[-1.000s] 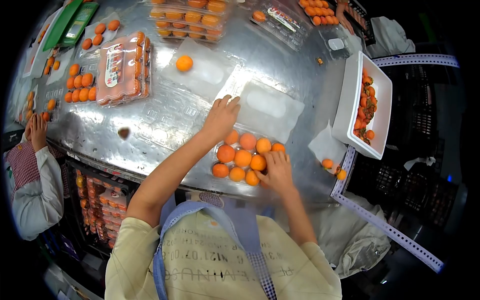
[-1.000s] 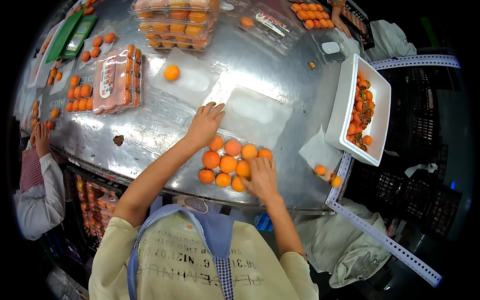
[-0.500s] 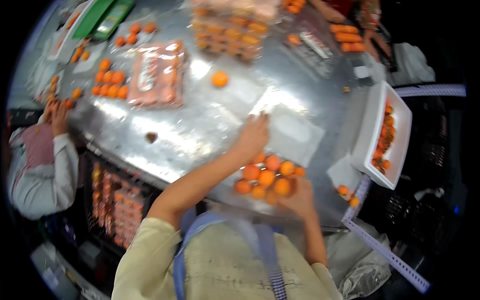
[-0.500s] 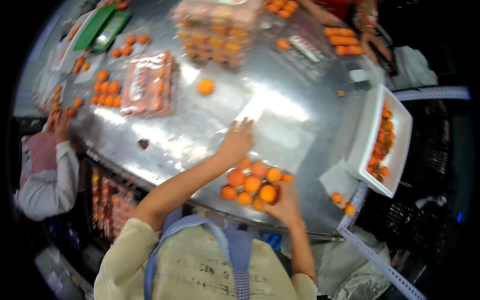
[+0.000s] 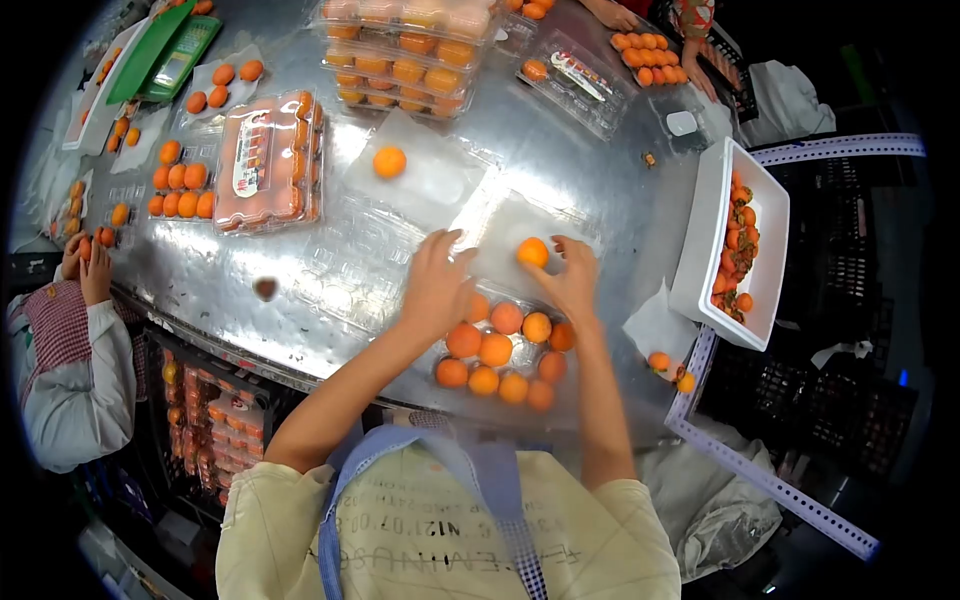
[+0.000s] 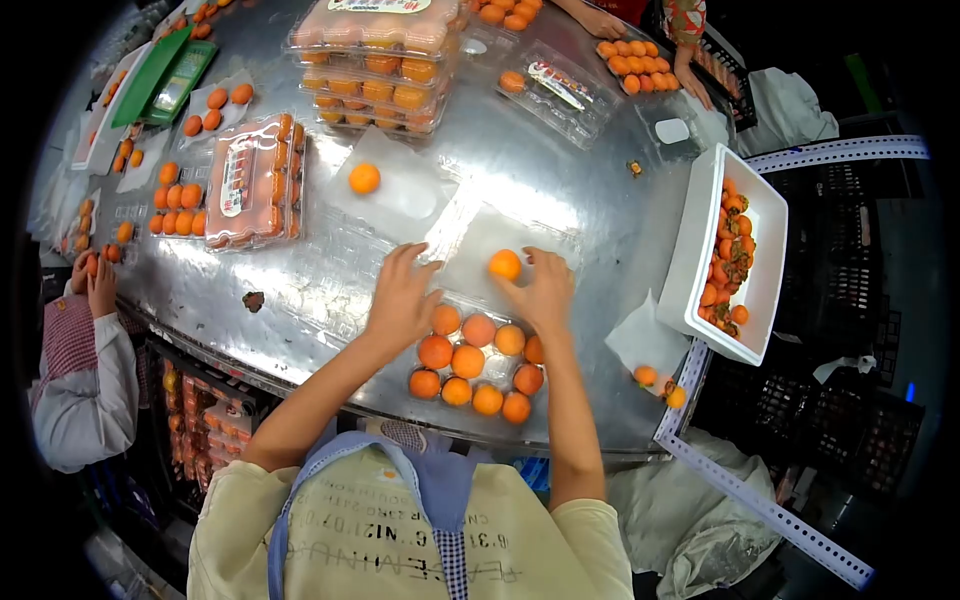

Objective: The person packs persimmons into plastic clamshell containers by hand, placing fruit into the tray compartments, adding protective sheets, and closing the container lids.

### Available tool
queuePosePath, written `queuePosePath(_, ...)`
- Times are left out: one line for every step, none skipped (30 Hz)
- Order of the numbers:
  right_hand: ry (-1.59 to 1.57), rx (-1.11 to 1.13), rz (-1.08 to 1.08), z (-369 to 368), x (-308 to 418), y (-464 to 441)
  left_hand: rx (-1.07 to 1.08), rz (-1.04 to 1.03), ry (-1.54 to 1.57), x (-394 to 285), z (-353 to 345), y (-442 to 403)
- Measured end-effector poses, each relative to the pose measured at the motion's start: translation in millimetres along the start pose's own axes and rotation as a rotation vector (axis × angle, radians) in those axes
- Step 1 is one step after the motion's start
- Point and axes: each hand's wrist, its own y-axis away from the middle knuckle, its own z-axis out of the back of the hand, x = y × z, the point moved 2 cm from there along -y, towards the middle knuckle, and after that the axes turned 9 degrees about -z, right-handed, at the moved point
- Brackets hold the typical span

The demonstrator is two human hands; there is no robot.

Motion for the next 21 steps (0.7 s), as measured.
queuePosePath(-0.094,-0.031,-0.064,4.8,-7.9,5.7,-0.061,0.031,0.100,3.7,12.5,10.2)
queuePosePath(-0.186,-0.063,-0.127,11.5,-19.1,14.2,-0.100,0.070,0.089,9.7,25.3,23.1)
queuePosePath(-0.278,-0.091,-0.190,18.6,-32.1,25.4,-0.140,0.112,0.077,17.8,37.8,38.4)
queuePosePath(-0.280,-0.125,-0.252,20.9,-50.7,39.5,-0.201,0.150,0.032,28.9,49.1,54.5)
queuePosePath(-0.287,-0.155,-0.310,18.9,-69.3,55.3,-0.224,0.204,-0.033,41.3,61.3,70.8)
queuePosePath(-0.348,-0.160,-0.383,18.6,-80.6,72.0,-0.256,0.258,-0.112,53.0,72.0,87.4)
queuePosePath(-0.408,-0.168,-0.456,18.3,-92.0,87.7,-0.282,0.324,-0.166,67.5,79.4,103.9)
queuePosePath(-0.457,-0.158,-0.480,8.8,-112.1,103.5,-0.310,0.390,-0.215,81.3,84.0,119.3)
queuePosePath(-0.506,-0.152,-0.507,-0.6,-126.3,116.3,-0.316,0.473,-0.217,93.4,87.0,130.7)
queuePosePath(-0.551,-0.114,-0.559,-1.5,-124.2,124.5,-0.321,0.556,-0.216,105.3,88.8,141.4)
queuePosePath(-0.595,-0.078,-0.610,-3.0,-121.2,130.7,-0.330,0.515,-0.302,119.0,88.3,151.1)
queuePosePath(-0.637,-0.039,-0.662,-4.2,-117.7,134.6,-0.349,0.608,-0.148,131.1,86.8,157.0)
queuePosePath(-0.637,-0.018,-0.657,-6.3,-115.9,135.4,-0.364,0.698,0.009,141.5,85.2,160.3)
queuePosePath(-0.635,0.002,-0.653,-9.2,-114.8,134.8,-0.377,0.784,0.169,150.0,81.4,163.8)
queuePosePath(-0.635,0.018,-0.645,-10.8,-111.3,131.8,-0.409,0.722,0.139,150.7,81.4,160.8)
queuePosePath(-0.630,-0.002,-0.657,-11.7,-107.5,129.8,-0.419,0.767,0.214,152.2,80.6,160.7)
queuePosePath(-0.626,-0.022,-0.670,-13.3,-103.0,127.9,-0.426,0.812,0.290,152.5,77.5,160.2)
queuePosePath(-0.622,-0.041,-0.684,-14.2,-99.0,125.9,-0.432,0.857,0.366,150.4,77.2,158.6)
queuePosePath(-0.632,-0.037,-0.685,-15.6,-98.0,123.7,-0.461,0.863,0.435,152.1,74.3,160.5)
queuePosePath(-0.640,-0.036,-0.692,-17.4,-100.2,123.6,-0.460,0.870,0.435,151.6,75.4,163.4)
queuePosePath(-0.648,-0.042,-0.701,-18.1,-103.2,124.4,-0.453,0.873,0.439,151.0,75.0,163.1)
